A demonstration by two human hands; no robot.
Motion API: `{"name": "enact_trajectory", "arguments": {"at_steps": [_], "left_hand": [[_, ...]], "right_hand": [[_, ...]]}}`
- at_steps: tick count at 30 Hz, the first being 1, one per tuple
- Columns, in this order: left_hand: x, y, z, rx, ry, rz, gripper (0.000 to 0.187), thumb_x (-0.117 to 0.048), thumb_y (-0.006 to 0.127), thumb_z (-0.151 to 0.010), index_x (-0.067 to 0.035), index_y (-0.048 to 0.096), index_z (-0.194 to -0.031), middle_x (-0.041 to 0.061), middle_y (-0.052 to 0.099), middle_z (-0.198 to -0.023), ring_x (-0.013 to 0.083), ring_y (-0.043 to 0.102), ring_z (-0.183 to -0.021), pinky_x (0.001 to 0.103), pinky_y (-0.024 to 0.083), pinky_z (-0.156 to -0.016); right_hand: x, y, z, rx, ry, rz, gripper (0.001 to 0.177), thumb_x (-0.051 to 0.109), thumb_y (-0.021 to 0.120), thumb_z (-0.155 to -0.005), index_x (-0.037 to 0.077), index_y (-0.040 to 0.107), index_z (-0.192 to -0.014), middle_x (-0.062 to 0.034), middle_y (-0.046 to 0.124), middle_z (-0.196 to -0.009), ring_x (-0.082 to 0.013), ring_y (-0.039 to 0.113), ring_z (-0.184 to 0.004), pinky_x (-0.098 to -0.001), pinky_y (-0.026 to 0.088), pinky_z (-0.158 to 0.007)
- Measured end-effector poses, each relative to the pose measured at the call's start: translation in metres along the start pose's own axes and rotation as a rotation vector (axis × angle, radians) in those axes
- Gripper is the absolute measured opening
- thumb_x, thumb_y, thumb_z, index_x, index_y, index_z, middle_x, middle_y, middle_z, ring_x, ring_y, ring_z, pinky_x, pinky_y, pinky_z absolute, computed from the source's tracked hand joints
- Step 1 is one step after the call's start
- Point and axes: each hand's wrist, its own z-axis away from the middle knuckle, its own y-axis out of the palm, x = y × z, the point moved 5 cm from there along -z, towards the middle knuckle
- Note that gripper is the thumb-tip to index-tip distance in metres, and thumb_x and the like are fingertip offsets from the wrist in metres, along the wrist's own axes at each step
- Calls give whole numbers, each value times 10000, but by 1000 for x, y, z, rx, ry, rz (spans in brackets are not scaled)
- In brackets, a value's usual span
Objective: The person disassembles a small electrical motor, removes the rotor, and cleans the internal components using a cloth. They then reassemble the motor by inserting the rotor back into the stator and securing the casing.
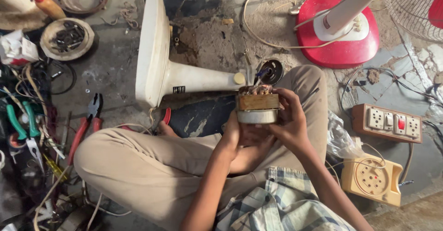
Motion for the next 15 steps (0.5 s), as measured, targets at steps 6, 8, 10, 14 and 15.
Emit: {"name": "enact_trajectory", "arguments": {"at_steps": [6,8,10,14,15], "left_hand": [[-61,-37,67,-147,653,-288,447,-354,655,-1009,6,627,-1272,121,659,-1191,157,603,-1098,316,488,-1000],[-73,-17,64,114,605,-289,540,-325,682,-944,-90,505,-1398,65,634,-1307,129,580,-1210,281,438,-1068],[-80,-2,65,235,549,-259,631,-299,709,-898,-91,484,-1449,58,621,-1341,134,569,-1249,281,426,-1095],[-72,5,58,231,446,-74,664,-231,742,-840,-23,522,-1432,82,594,-1284,177,561,-1192,336,453,-1058],[-69,3,56,232,427,-13,677,-205,743,-825,-37,502,-1435,73,583,-1280,179,557,-1182,346,454,-1047]], "right_hand": [[34,-4,-5,246,-24,86,851,-145,791,-646,20,498,-1428,-117,476,-1470,-253,500,-1422,-396,469,-1164],[39,-1,-7,345,-83,183,870,-115,815,-600,34,525,-1407,-113,514,-1464,-258,529,-1407,-397,471,-1155],[39,6,-10,379,-86,200,880,-112,805,-587,38,530,-1409,-124,529,-1470,-270,532,-1409,-406,454,-1166],[22,2,-9,151,20,236,914,-100,765,-603,36,459,-1453,-151,482,-1513,-271,498,-1431,-383,444,-1142],[17,-2,-8,56,39,281,932,-84,767,-601,38,432,-1462,-151,463,-1526,-262,491,-1433,-364,458,-1114]]}}
